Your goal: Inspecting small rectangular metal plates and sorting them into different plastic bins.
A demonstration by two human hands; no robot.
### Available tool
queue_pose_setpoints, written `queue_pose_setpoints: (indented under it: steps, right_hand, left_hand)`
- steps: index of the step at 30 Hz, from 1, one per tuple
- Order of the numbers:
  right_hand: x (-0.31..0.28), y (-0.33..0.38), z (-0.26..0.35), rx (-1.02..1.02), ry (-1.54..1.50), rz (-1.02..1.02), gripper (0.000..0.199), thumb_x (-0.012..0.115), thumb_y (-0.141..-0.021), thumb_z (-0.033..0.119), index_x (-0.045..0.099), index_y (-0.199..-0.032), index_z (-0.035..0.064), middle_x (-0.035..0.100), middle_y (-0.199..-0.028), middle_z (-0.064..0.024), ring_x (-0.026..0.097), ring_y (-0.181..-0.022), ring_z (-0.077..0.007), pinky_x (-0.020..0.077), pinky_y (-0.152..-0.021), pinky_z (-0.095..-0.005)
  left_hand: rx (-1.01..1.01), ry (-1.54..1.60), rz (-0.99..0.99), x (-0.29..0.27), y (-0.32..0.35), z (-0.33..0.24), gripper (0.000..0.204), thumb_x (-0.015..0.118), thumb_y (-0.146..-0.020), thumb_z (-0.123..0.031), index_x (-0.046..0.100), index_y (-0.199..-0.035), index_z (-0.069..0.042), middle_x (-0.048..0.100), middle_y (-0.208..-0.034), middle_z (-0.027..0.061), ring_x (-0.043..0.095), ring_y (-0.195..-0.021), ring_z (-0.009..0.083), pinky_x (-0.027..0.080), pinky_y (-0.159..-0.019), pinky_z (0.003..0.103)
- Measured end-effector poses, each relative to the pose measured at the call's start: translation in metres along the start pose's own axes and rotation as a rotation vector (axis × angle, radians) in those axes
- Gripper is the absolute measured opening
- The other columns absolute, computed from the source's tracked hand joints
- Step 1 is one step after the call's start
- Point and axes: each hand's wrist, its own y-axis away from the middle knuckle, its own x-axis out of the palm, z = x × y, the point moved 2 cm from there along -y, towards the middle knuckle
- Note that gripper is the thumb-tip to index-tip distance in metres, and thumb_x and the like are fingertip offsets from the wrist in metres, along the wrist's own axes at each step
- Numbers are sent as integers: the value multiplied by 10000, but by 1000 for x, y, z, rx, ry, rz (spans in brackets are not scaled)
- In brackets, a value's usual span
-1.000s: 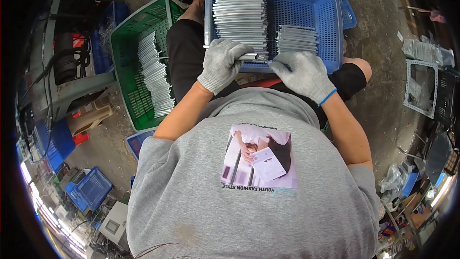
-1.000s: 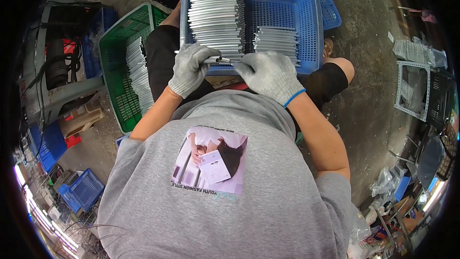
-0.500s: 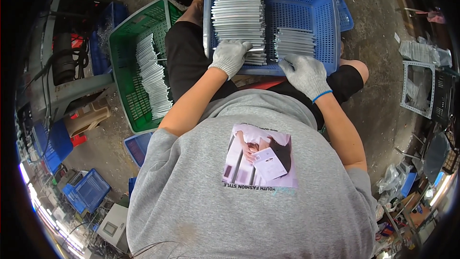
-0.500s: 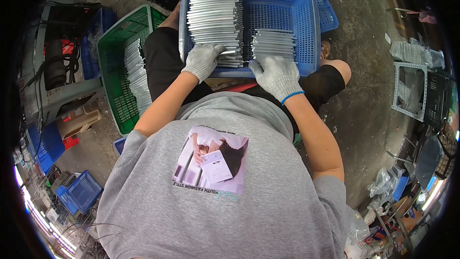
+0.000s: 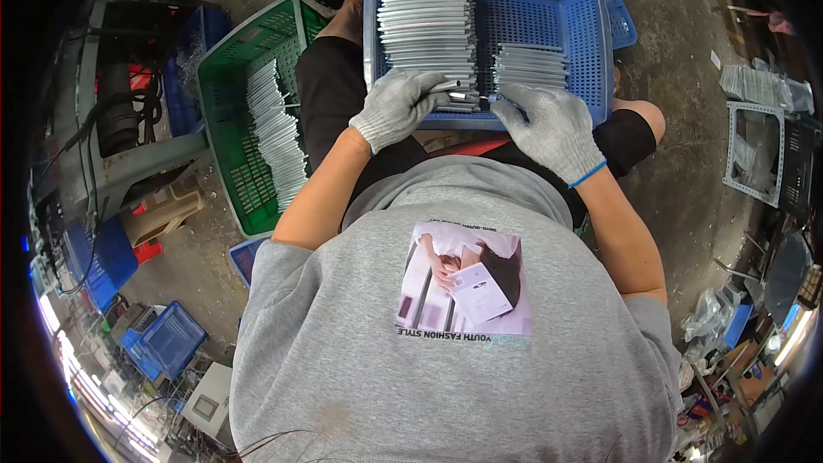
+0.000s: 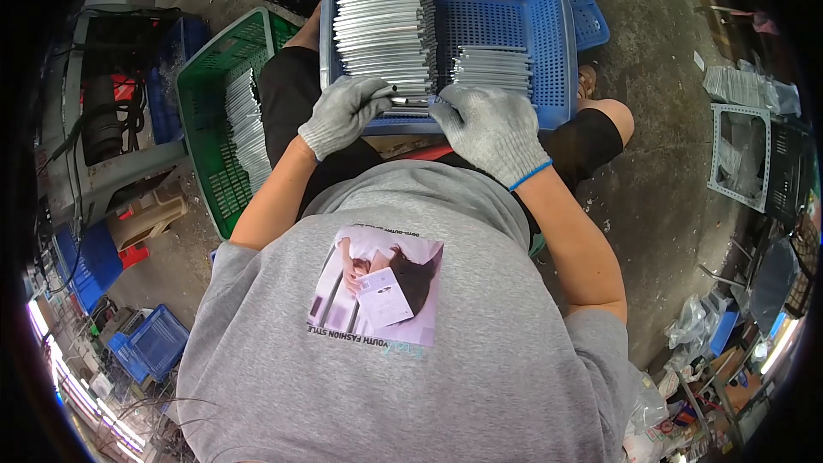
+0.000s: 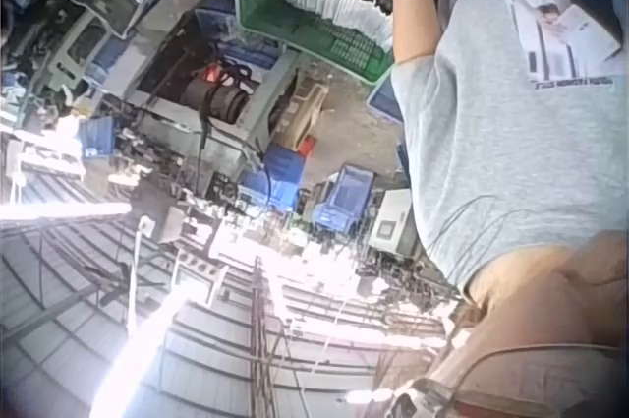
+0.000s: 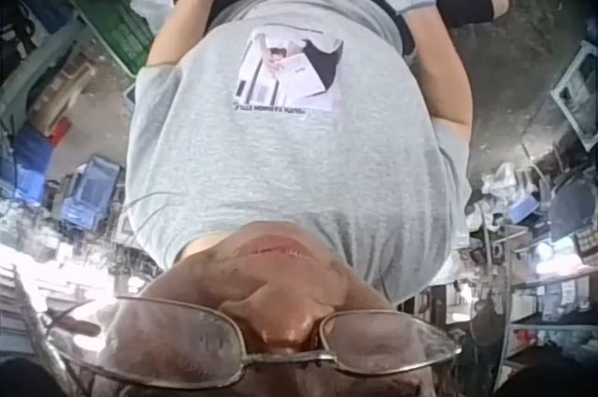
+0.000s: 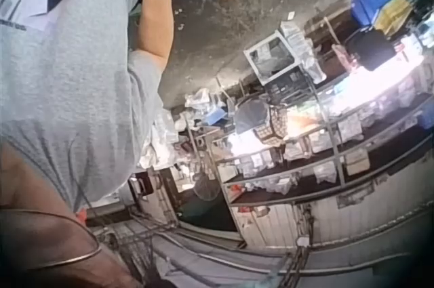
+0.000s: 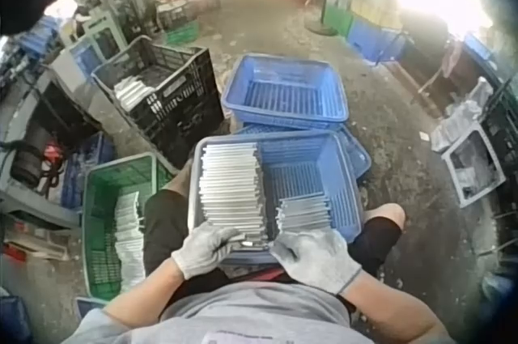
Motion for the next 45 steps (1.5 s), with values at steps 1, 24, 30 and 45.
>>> queue_pose_setpoints:
  steps: [1,24,30,45]
  right_hand:
    - [-1,0,1,-3,12,22,315,612,-979,380,732,-836,127,747,-697,-64,689,-547,-272,510,-484,-379]
    - [-14,-2,10,-96,104,67,295,638,-966,381,728,-836,132,715,-650,-35,647,-493,-223,490,-446,-360]
    - [-17,-10,16,-28,149,129,211,677,-920,262,748,-843,79,736,-714,-91,659,-569,-299,481,-535,-386]
    - [-11,-11,10,-10,9,121,325,642,-967,403,762,-840,128,723,-646,-52,642,-485,-237,481,-440,-355]
  left_hand:
    - [22,-5,-12,0,0,-1,176,680,-983,-220,715,-1037,-56,685,-782,59,624,-685,278,493,-707,381]
    - [48,38,-88,-10,4,-15,235,669,-842,-41,751,-1059,-76,751,-898,31,650,-768,245,490,-818,357]
    - [49,63,-56,-7,4,-17,248,673,-833,-42,756,-1062,-85,754,-923,27,652,-774,242,488,-827,358]
    - [177,-216,-287,-12,4,-31,225,709,-833,-81,767,-1049,-105,743,-924,32,662,-790,242,494,-856,365]
